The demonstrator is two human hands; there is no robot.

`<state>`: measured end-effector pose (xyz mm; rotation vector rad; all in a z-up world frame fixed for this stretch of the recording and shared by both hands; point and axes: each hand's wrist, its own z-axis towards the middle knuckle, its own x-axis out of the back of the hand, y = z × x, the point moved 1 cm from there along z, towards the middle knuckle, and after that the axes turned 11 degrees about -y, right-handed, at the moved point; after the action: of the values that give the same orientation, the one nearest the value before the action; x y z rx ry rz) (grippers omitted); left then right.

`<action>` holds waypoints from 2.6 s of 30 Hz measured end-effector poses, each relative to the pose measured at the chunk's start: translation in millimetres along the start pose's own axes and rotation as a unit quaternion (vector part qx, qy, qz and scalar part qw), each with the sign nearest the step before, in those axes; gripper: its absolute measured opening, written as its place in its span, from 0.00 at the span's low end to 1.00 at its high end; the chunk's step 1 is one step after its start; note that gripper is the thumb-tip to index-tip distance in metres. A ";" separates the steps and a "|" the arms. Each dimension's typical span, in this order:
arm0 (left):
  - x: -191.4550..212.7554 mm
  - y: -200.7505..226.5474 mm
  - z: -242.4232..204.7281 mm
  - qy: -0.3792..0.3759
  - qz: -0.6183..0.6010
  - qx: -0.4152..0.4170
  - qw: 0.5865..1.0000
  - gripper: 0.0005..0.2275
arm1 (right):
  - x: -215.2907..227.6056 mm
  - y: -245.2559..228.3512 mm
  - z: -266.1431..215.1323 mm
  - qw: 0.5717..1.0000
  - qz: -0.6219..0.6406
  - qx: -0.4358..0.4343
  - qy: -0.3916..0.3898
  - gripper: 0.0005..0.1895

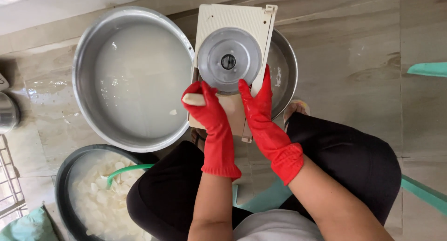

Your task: A person wearing red gloves slices a white root vegetable using a manual slicer mounted on a wooden board, with the slices falling into a bowl of water.

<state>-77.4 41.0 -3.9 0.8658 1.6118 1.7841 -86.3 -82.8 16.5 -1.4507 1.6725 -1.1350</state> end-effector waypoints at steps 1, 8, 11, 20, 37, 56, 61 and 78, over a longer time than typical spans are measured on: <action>-5.7 3.4 1.8 -0.001 0.002 0.002 1.000 0.09 | 0.4 -0.1 -2.9 1.000 0.000 -0.003 0.001 0.48; -64.3 -20.2 47.6 0.000 -0.048 0.002 0.999 0.07 | -1.7 -18.1 -10.5 1.000 -0.003 -0.003 0.003 0.46; -54.9 5.1 35.7 0.002 -0.015 0.007 1.000 0.08 | -0.5 -13.8 -9.6 1.000 -0.005 -0.001 -0.006 0.47; -34.5 -1.2 24.1 0.001 -0.026 0.013 1.000 0.07 | -0.6 -6.2 -7.9 1.000 0.012 0.016 -0.003 0.46; -56.2 8.2 27.3 -0.011 -0.057 0.011 0.998 0.07 | 0.6 -16.0 -9.9 1.000 0.007 0.005 0.002 0.45; 6.9 21.3 11.4 -0.121 0.070 0.005 0.990 0.29 | 29.3 91.6 88.5 0.864 0.477 -0.161 -0.035 0.33; 8.7 8.7 14.5 -0.129 0.094 0.033 0.987 0.30 | 10.5 70.3 90.1 0.904 0.386 -0.181 -0.037 0.33; 5.7 22.0 10.6 -0.130 0.103 0.009 0.986 0.28 | 12.6 68.1 120.6 0.971 0.065 -0.231 -0.020 0.32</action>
<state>-72.5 49.8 19.1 1.2553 1.4144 1.7095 -10.8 -117.6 -94.9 -1.5921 2.0612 -0.6626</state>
